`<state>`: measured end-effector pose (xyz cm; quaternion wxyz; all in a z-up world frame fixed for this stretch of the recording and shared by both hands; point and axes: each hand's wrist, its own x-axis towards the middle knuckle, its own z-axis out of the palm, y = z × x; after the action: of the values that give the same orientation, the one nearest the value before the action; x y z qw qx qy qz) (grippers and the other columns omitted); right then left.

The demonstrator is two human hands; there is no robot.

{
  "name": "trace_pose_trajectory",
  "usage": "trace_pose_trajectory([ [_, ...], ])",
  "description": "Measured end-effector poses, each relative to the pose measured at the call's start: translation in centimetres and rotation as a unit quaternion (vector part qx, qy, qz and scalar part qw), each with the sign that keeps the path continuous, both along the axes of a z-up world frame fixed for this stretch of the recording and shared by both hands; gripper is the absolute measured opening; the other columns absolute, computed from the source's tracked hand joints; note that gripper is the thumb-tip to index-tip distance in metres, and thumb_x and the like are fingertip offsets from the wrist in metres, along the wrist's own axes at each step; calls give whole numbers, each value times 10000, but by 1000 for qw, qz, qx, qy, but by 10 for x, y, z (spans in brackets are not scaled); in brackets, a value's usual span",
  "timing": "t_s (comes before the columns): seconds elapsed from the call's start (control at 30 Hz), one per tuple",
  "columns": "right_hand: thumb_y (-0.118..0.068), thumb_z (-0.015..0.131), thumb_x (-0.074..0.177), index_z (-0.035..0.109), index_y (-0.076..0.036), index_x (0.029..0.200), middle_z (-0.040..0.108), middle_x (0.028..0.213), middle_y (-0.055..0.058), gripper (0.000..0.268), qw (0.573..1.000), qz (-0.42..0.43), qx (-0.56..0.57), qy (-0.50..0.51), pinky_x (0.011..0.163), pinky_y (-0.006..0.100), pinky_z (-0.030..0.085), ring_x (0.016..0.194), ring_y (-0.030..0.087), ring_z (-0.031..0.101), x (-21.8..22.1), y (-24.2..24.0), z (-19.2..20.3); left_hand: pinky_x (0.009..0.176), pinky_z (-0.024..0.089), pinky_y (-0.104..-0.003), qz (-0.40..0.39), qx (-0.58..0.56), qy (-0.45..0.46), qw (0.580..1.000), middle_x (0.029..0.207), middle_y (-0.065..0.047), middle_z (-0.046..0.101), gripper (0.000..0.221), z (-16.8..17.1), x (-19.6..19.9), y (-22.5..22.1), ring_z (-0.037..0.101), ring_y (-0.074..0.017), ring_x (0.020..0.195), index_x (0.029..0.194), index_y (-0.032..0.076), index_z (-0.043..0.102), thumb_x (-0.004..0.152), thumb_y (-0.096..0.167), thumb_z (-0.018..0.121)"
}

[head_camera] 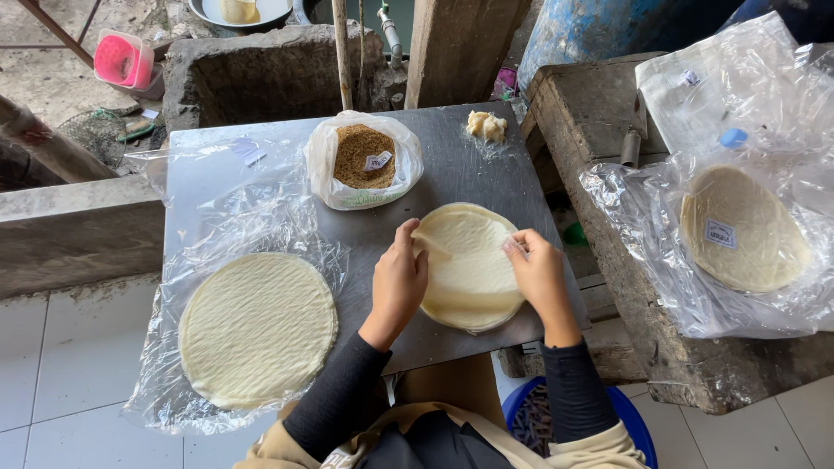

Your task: The person peels individual thin dough circles from a stack, folds them into semi-circles, and then stacks the folded pieces on a table.

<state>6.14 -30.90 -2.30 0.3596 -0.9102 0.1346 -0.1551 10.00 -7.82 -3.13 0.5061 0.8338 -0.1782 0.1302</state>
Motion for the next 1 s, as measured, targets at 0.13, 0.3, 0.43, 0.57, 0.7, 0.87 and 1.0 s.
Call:
trace_pose_trajectory([
  [0.13, -203, 693, 980, 679, -20, 977, 740, 861, 136, 184, 998, 14, -40, -56, 622, 354, 531, 727, 233, 725, -4, 1, -10, 654, 565, -447, 47, 75, -16, 996, 1055, -141, 741, 429, -15, 1, -3, 720, -350, 812, 1327, 79, 525, 912, 62, 632],
  [0.3, -198, 679, 993, 675, -21, 976, 714, 865, 141, 177, 993, 0, -87, -86, 603, 384, 516, 716, 276, 703, 2, -2, -12, 587, 573, -434, 54, 98, -45, 993, 1099, -120, 745, 371, -17, 3, -8, 722, -336, 742, 1326, 98, 530, 963, 98, 605],
  [0.43, -228, 695, 974, 681, -40, 961, 702, 877, 132, 189, 990, -22, -131, -46, 602, 415, 515, 717, 301, 684, 7, -4, -19, 527, 562, -421, 72, 147, -31, 986, 1014, -111, 734, 328, -22, 6, -10, 713, -317, 667, 1311, 114, 541, 991, 142, 605],
  [0.57, -246, 706, 964, 673, -45, 954, 697, 907, 134, 204, 990, -14, -137, -42, 611, 423, 521, 754, 307, 691, 3, -5, -21, 496, 551, -421, 85, 170, -30, 981, 1001, -125, 704, 328, -28, 5, -9, 701, -318, 620, 1289, 116, 555, 969, 153, 615],
  [0.7, -269, 706, 977, 671, -61, 1003, 700, 947, 135, 213, 990, -27, -140, 7, 639, 419, 530, 761, 305, 694, 3, 0, -17, 502, 562, -409, 85, 197, -16, 976, 1021, -122, 678, 362, -23, 6, -7, 710, -307, 636, 1322, 115, 540, 969, 144, 620],
  [0.87, -228, 759, 926, 636, -31, 1223, 577, 1193, 194, 377, 959, -22, -266, -95, 757, 430, 543, 923, 360, 652, -15, 23, 12, 578, 562, -447, 83, 154, -43, 984, 1073, -178, 662, 480, 13, -18, 14, 698, -332, 827, 1327, 62, 518, 890, 172, 683],
  [1.0, -157, 731, 997, 635, -40, 1193, 585, 1215, 173, 247, 964, 79, -169, -189, 798, 377, 561, 958, 284, 641, -26, 74, 23, 748, 569, -421, 110, 84, -53, 989, 1142, -138, 692, 411, 27, -56, 71, 688, -292, 970, 1345, 82, 563, 950, 134, 665],
])
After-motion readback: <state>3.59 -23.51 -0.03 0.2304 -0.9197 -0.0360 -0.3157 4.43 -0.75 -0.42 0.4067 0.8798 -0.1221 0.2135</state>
